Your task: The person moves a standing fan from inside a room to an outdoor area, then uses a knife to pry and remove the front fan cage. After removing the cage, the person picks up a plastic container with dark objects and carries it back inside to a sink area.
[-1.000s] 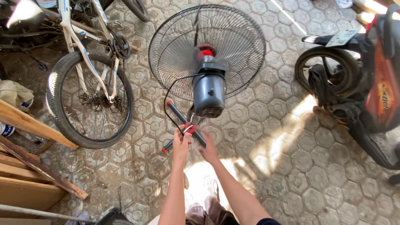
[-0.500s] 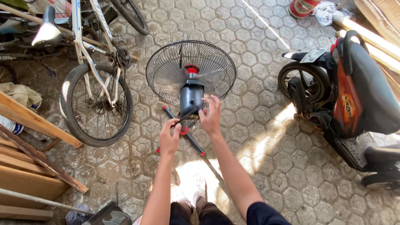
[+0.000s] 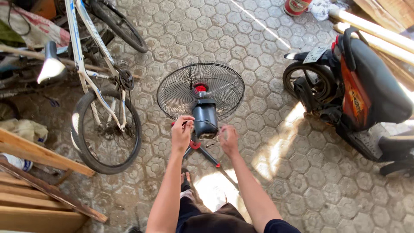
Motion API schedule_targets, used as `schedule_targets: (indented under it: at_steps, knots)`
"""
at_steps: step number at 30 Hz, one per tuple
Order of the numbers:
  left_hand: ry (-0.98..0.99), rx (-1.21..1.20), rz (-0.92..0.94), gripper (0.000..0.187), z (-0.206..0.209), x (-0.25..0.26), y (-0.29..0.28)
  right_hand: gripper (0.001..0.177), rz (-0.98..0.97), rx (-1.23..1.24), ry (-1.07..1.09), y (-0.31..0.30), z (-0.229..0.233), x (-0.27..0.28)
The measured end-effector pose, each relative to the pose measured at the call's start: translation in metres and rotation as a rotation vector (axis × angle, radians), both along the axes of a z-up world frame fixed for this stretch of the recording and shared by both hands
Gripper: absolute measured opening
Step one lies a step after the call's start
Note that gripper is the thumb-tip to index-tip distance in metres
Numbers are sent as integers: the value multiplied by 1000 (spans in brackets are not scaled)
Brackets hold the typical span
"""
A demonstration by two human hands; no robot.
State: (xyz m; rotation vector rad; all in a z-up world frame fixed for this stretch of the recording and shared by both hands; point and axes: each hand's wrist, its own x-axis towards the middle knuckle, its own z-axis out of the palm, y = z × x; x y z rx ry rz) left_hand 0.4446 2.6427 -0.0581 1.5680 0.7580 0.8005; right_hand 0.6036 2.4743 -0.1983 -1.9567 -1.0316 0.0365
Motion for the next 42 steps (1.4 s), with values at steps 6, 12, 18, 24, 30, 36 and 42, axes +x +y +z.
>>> schedule_targets:
  at_steps: [6,12,18,24,30,36,42]
  knots:
    - [-41,-131,24,12,0,9,61,23,-111,-1,370,16,38,-6]
    - [83,-145,-79,16,-53,14,96,18,-173,91,-201,37,71,-38]
    - [555,40,-168,16,-95,-10,91,19,-346,74,273,53,63,-25]
    - [283,260,-265,40,-52,1,57,19,-143,-283,34,88,82,-21]
    - [447,383,-467,50,-18,15,26,38,-231,-11,124,84,83,-45]
    - [474,585,-319,62,-17,12,12,34,-384,48,196,35,79,-73]
    - [383,613,-530,56,6,24,-51,30,-458,99,234,-46,91,-97]
